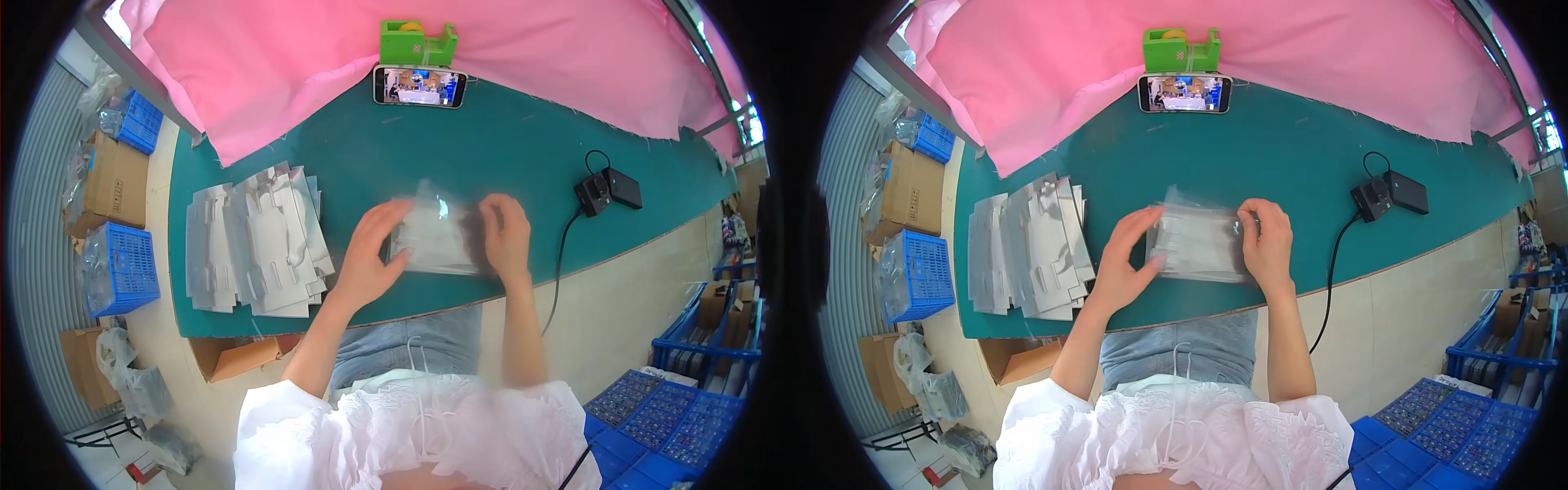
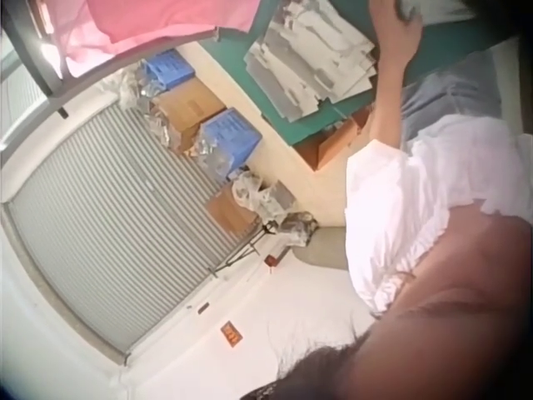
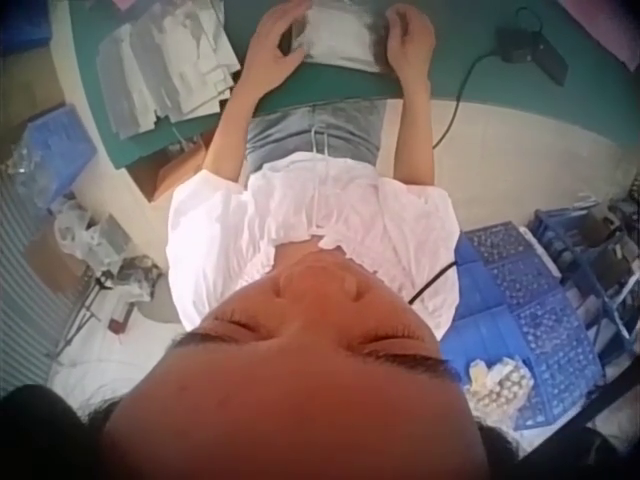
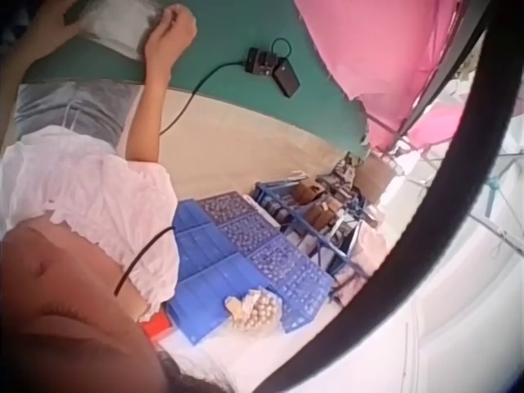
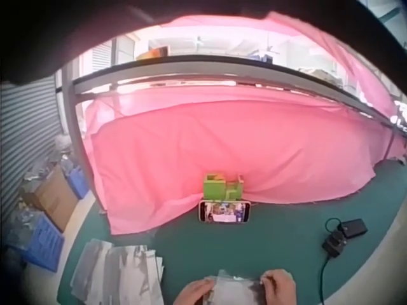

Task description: Packaging and sealing items into silver adhesive pouches at a factory workstation.

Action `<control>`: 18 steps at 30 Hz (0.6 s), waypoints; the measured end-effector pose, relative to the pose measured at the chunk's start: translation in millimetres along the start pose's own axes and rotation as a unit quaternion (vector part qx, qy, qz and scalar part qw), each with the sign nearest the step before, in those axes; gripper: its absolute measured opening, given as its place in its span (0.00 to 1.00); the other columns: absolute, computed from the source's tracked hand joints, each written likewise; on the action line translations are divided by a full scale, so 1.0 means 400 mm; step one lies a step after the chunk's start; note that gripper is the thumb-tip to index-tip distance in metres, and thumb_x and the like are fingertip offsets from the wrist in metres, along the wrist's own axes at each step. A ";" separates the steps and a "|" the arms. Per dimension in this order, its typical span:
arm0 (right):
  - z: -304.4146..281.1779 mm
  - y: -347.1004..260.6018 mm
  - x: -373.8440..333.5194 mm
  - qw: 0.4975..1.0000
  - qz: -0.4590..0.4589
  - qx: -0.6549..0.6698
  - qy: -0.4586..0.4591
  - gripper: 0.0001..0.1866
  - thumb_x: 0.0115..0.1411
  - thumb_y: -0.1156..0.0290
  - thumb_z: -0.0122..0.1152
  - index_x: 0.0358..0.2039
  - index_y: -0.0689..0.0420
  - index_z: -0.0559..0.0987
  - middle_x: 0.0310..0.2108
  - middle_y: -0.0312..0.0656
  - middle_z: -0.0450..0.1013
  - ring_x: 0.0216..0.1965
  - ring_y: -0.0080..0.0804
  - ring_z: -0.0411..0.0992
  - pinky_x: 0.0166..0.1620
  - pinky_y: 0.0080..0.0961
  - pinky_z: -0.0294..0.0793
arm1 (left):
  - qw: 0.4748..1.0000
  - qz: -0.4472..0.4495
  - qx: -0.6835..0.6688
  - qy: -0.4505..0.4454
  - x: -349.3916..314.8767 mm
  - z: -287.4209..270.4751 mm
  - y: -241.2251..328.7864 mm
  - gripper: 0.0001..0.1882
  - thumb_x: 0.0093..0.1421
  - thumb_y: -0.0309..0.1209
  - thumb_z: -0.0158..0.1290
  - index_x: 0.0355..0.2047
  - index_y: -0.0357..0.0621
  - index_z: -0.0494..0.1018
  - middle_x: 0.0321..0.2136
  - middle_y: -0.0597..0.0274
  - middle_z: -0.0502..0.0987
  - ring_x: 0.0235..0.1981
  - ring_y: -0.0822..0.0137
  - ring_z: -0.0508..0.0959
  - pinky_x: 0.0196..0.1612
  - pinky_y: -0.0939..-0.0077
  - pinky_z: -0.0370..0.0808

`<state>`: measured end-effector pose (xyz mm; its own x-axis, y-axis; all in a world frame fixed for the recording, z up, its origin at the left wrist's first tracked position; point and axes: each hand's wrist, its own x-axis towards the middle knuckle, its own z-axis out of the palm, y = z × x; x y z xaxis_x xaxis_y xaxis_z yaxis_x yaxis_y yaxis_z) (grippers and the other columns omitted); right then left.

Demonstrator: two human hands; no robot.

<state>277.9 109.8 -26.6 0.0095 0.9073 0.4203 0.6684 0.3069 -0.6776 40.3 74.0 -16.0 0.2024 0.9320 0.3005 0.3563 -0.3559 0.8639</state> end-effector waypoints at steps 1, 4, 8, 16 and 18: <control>0.000 -0.001 0.001 1.000 0.000 0.000 -0.001 0.03 0.58 0.77 0.58 0.33 0.59 0.76 0.33 0.42 0.75 0.36 0.42 0.72 0.41 0.33 0.70 | 1.000 -0.001 -0.001 0.001 0.003 0.004 -0.004 0.31 0.50 0.23 0.57 0.57 0.45 0.68 0.55 0.55 0.70 0.61 0.54 0.65 0.64 0.60 0.58; 0.007 -0.007 0.007 0.998 -0.046 -0.036 -0.012 0.02 0.57 0.77 0.58 0.32 0.58 0.76 0.33 0.41 0.75 0.37 0.41 0.72 0.42 0.32 0.69 | 0.980 0.050 0.190 -0.016 0.016 0.009 -0.018 0.27 0.48 0.22 0.57 0.52 0.44 0.71 0.53 0.55 0.71 0.60 0.52 0.66 0.62 0.60 0.61; 0.002 -0.014 0.005 0.996 -0.058 -0.060 -0.013 0.02 0.57 0.77 0.58 0.31 0.57 0.76 0.33 0.40 0.75 0.36 0.41 0.72 0.41 0.32 0.68 | 0.990 -0.008 0.129 0.062 0.017 0.007 -0.006 0.24 0.49 0.20 0.57 0.48 0.41 0.71 0.48 0.54 0.72 0.54 0.54 0.70 0.56 0.64 0.69; -0.019 -0.037 0.033 0.990 -0.065 -0.094 -0.088 0.03 0.55 0.78 0.58 0.31 0.57 0.76 0.34 0.42 0.72 0.36 0.45 0.71 0.38 0.35 0.69 | 0.985 -0.125 -0.105 0.056 0.001 -0.002 -0.042 0.22 0.56 0.19 0.51 0.53 0.40 0.73 0.39 0.54 0.75 0.37 0.63 0.78 0.42 0.75 0.75; -0.016 -0.042 0.041 0.990 -0.048 -0.076 -0.108 0.04 0.55 0.79 0.56 0.31 0.57 0.75 0.34 0.43 0.71 0.36 0.46 0.70 0.37 0.37 0.69 | 0.989 -0.106 -0.088 0.054 0.000 -0.004 -0.029 0.22 0.57 0.19 0.51 0.53 0.41 0.72 0.39 0.55 0.75 0.36 0.63 0.77 0.41 0.75 0.75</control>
<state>271.7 117.7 -4.5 -0.2078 0.9210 0.3294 0.7628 0.3634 -0.5349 34.5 78.1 -25.4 0.0377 0.9897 0.1383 0.2144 -0.1432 0.9662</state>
